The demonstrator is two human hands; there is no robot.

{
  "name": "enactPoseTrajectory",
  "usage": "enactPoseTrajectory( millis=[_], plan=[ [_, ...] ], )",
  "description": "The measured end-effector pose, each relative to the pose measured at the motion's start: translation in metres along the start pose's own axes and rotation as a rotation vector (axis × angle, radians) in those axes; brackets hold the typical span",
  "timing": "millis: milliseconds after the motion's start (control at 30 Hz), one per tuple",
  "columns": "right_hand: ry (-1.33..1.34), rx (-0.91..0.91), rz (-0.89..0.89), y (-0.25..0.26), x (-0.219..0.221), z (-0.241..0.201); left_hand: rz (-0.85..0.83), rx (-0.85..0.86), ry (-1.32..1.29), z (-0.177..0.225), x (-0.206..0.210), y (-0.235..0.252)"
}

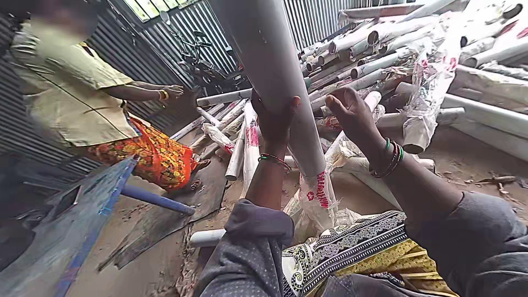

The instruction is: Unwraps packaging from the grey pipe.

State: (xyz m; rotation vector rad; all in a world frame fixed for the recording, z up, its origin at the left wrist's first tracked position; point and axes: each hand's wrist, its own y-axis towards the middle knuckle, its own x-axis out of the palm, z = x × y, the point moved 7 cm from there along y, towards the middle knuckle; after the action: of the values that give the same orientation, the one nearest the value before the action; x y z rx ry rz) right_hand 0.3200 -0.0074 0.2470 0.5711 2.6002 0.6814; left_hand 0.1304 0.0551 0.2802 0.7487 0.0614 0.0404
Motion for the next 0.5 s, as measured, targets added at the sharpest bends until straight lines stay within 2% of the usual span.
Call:
enactPoseTrajectory(
  millis=[100,200,300,400,500],
  plan=[
    [-0.046,0.378,-0.304,-0.068,0.038,0.107,-0.015,0.014,-0.035,-0.004,0.013,0.006],
    [0.018,0.563,-0.478,-0.115,0.071,0.158,-0.015,0.005,-0.007,-0.008,0.026,0.014],
    [0.086,0.627,-0.46,-0.12,0.086,0.171,-0.037,0.012,0.006,-0.014,0.034,0.019],
    [0.07,0.643,-0.485,-0.104,0.09,0.167,-0.046,0.001,-0.03,-0.018,0.038,0.022],
    [0.171,0.633,-0.496,-0.099,0.097,0.16,-0.061,-0.005,-0.09,-0.02,0.039,0.025]
  ],
)
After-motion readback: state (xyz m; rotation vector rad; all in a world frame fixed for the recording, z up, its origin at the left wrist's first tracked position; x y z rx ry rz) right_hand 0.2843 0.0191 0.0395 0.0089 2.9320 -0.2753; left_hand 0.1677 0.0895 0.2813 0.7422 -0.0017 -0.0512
